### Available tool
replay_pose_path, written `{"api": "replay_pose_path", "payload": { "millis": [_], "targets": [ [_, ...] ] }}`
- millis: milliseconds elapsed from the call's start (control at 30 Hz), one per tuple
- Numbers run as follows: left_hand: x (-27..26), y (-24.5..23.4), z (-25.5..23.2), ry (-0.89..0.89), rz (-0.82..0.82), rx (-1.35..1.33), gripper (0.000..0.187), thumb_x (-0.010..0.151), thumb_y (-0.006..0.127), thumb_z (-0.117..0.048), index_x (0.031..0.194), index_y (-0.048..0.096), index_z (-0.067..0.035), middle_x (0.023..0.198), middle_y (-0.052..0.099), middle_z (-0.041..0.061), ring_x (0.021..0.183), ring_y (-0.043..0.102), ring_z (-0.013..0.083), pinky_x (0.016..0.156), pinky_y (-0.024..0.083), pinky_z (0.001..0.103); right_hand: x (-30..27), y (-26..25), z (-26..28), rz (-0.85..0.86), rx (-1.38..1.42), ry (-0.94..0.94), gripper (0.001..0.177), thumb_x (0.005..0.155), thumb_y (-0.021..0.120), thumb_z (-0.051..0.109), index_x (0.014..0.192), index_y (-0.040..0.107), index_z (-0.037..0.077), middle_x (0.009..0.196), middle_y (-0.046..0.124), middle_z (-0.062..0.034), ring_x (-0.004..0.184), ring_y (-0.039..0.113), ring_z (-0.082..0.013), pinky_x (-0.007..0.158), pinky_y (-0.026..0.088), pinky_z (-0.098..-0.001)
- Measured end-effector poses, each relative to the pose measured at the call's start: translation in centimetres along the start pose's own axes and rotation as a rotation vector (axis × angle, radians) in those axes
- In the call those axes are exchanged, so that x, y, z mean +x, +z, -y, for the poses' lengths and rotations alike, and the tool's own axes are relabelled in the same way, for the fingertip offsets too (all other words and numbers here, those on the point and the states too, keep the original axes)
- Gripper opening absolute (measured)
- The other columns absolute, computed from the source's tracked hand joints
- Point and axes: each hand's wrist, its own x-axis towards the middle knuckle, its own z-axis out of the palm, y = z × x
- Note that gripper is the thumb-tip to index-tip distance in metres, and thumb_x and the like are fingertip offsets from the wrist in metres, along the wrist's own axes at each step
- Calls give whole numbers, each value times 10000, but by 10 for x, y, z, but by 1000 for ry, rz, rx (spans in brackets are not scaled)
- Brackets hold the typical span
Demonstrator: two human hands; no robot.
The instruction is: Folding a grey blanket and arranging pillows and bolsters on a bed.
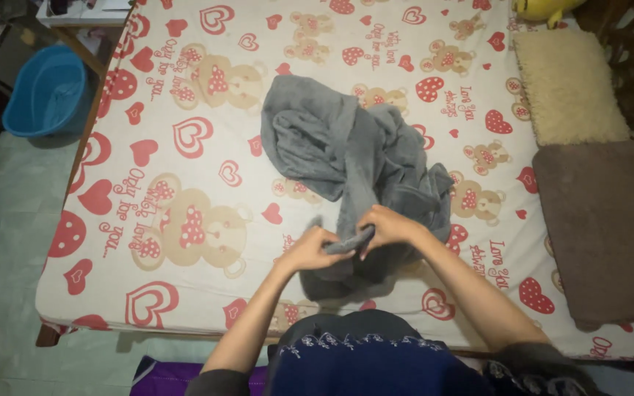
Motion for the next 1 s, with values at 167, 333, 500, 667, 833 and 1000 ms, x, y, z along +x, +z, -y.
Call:
{"api": "replay_pose_path", "payload": {
  "millis": [167,333,500,667,833,1000],
  "targets": [
    [-27,-23,-15,164,-86,30,329,742,899,-375,746,756,-78,703,700,103,709,648,239,651,500,340,38,2,-30,-100,-375,-304,193,562,816,103,746,769,138,1405,629,-129,1334,440,-392,1003,387,-490],
    [-35,-28,-37,90,248,-105,352,793,867,-411,812,726,-89,785,716,97,751,680,224,730,516,362,105,29,-62,-46,-275,-321,208,725,733,127,928,696,108,1260,680,-91,1292,524,-300,1044,411,-475],
    [-23,-44,19,214,-144,14,438,656,917,-351,946,746,-71,951,719,181,910,679,332,813,527,413,165,-42,-134,-181,-395,214,234,1001,584,170,1211,682,134,1161,689,-225,1106,649,-384,941,521,-531],
    [28,-165,-1,-321,-793,78,375,696,773,-245,1049,756,-121,824,745,95,768,724,172,722,548,359,155,-220,-137,-1066,-559,-100,402,732,588,57,1092,761,95,1061,759,-150,1018,722,-359,894,570,-456],
    [63,-241,-64,124,-1010,337,237,728,769,-119,824,582,-9,699,542,138,640,535,243,627,421,383,49,-309,31,-1362,-628,-48,287,843,874,289,854,752,30,833,715,-162,838,707,-343,760,510,-462],
    [80,-257,-21,197,-1171,398,235,805,768,-109,894,573,-14,807,594,146,715,599,304,687,479,406,-16,-199,-150,-815,-437,-89,777,554,777,344,1173,639,-105,1031,645,-239,1003,613,-407,862,508,-498]
  ]
}}
